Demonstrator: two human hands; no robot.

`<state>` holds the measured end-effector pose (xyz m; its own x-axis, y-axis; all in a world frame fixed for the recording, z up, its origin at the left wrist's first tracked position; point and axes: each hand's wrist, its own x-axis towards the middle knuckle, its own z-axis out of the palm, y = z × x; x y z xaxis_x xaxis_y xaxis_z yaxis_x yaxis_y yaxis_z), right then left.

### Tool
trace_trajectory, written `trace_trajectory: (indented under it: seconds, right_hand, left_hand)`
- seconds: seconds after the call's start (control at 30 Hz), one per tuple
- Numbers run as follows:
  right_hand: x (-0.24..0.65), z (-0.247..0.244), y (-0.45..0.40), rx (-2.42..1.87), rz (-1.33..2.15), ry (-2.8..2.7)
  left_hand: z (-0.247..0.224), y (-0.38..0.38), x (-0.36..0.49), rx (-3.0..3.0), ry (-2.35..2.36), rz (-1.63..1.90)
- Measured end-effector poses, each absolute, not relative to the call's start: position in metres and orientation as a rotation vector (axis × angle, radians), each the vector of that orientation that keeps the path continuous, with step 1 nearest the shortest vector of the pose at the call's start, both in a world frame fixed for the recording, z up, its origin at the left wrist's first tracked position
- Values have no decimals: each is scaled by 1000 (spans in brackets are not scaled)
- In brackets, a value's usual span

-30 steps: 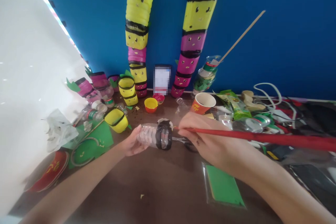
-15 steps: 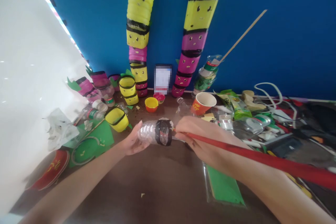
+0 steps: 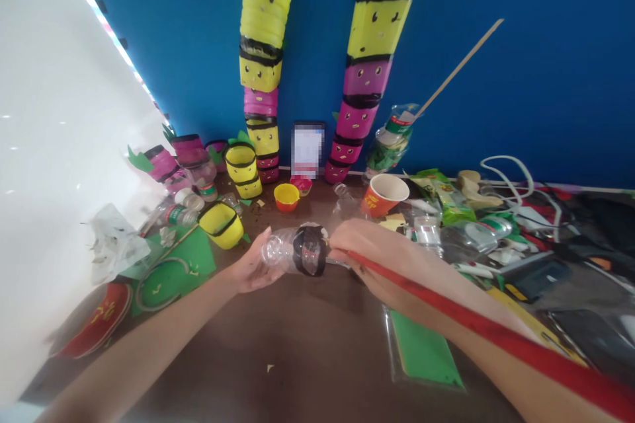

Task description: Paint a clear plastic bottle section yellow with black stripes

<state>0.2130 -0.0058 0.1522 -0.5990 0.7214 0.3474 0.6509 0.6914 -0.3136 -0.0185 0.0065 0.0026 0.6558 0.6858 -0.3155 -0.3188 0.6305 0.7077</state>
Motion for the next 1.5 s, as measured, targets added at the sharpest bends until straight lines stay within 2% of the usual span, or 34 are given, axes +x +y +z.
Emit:
trace_trajectory:
  seconds: [0.27, 0.57, 0.73, 0.9, 1.5]
  right_hand:
    - [216, 153, -8, -922, 249, -2424]
    - [216, 151, 1, -629, 74, -2395]
    - [217, 148, 2, -724, 42, -2467]
    - [213, 152, 2, -608, -47, -2377]
    - [200, 156, 8, -663, -123, -2447]
  left_hand:
    - [-2, 8, -20, 643, 610, 603]
    - [3, 8, -19, 624, 676, 576]
    - [0, 9, -20, 647, 664, 565]
    - [3, 9, -20, 650, 706, 541]
    - [10, 9, -20, 667, 717, 500]
